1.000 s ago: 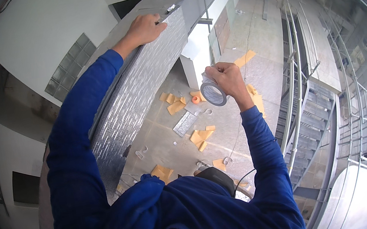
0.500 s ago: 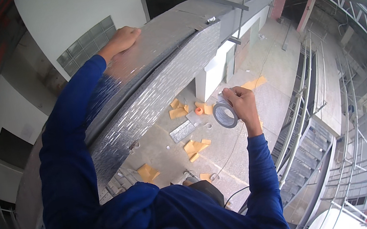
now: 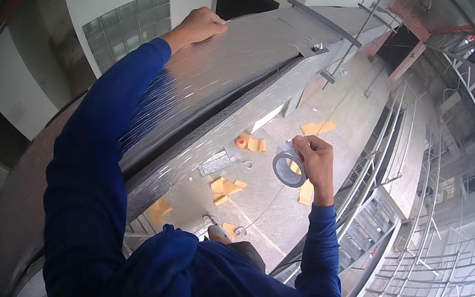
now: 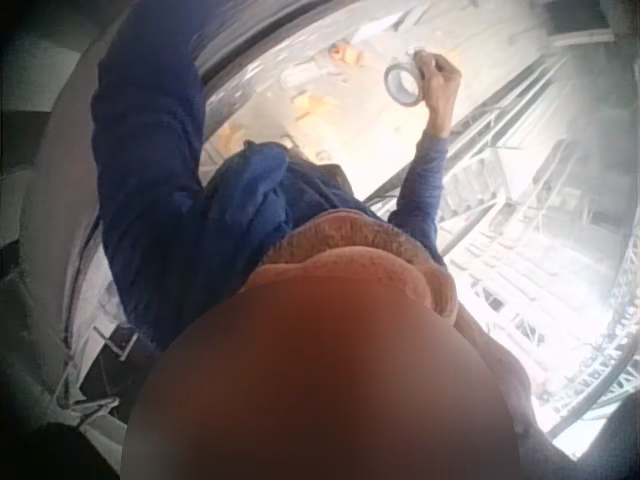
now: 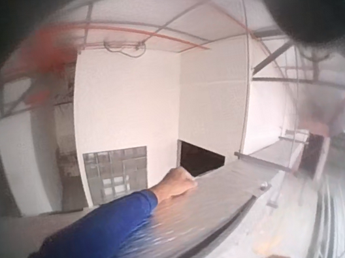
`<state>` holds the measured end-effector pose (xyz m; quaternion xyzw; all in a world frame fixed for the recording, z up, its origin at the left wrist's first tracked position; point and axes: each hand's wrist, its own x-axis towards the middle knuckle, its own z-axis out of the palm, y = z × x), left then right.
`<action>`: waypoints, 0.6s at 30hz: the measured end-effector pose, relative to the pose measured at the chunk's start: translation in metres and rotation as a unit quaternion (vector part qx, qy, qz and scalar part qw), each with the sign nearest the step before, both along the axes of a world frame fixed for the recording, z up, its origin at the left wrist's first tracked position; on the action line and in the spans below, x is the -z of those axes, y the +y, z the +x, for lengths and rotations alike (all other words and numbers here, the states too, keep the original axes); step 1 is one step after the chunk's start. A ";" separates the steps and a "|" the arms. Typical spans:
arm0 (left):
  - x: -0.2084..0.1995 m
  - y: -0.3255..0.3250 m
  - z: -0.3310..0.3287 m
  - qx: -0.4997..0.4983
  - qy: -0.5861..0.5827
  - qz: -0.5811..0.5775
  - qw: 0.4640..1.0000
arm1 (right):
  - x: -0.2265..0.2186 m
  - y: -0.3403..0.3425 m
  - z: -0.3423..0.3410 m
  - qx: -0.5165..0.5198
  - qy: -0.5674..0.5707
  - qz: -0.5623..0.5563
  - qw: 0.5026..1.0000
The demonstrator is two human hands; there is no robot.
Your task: The person applies silver duct tape to a large metal duct on the ceiling. They pull tape from a roll, press it along the duct seam, and smooth it down. The person climbs a scaffold to reach different sections of the duct and continues taping.
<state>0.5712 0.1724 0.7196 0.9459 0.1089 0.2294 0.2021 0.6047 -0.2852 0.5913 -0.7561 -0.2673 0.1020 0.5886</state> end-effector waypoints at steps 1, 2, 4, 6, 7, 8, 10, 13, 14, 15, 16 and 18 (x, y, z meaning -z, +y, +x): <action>-0.001 -0.001 -0.001 -0.003 -0.008 0.002 1.000 | -0.001 0.000 -0.001 -0.002 0.004 -0.002 1.000; -0.002 -0.002 -0.002 -0.013 -0.010 0.006 1.000 | -0.002 0.000 -0.003 -0.003 0.008 -0.002 1.000; -0.003 -0.005 -0.005 -0.010 -0.028 -0.015 0.999 | -0.003 0.002 -0.005 -0.007 0.009 0.000 1.000; -0.004 -0.007 -0.008 -0.016 -0.039 -0.027 0.999 | -0.005 0.003 -0.006 -0.010 0.007 -0.005 1.000; -0.003 -0.009 -0.009 -0.020 -0.041 -0.029 0.999 | -0.005 0.004 -0.007 -0.011 0.010 0.000 1.000; -0.003 -0.011 -0.009 -0.027 -0.044 -0.032 0.998 | -0.005 0.005 -0.007 -0.012 0.013 0.005 1.000; -0.001 -0.014 -0.008 -0.042 -0.047 -0.031 0.998 | -0.004 0.006 -0.007 -0.016 0.014 0.011 1.000; 0.001 -0.015 -0.007 -0.075 -0.052 -0.006 0.996 | -0.001 0.007 -0.007 -0.020 0.015 0.007 1.000; 0.001 -0.015 -0.007 -0.087 -0.053 0.006 0.995 | 0.000 0.007 -0.006 -0.020 0.017 0.004 1.000; 0.000 -0.014 -0.007 -0.074 -0.024 -0.005 0.997 | 0.001 0.007 -0.006 -0.019 0.018 0.000 1.000; -0.001 -0.014 -0.007 -0.060 0.006 -0.017 0.998 | 0.002 0.007 -0.006 -0.020 0.021 0.004 1.000; -0.003 -0.016 -0.009 -0.042 0.042 -0.020 0.998 | 0.005 0.007 -0.008 -0.021 0.027 0.014 0.999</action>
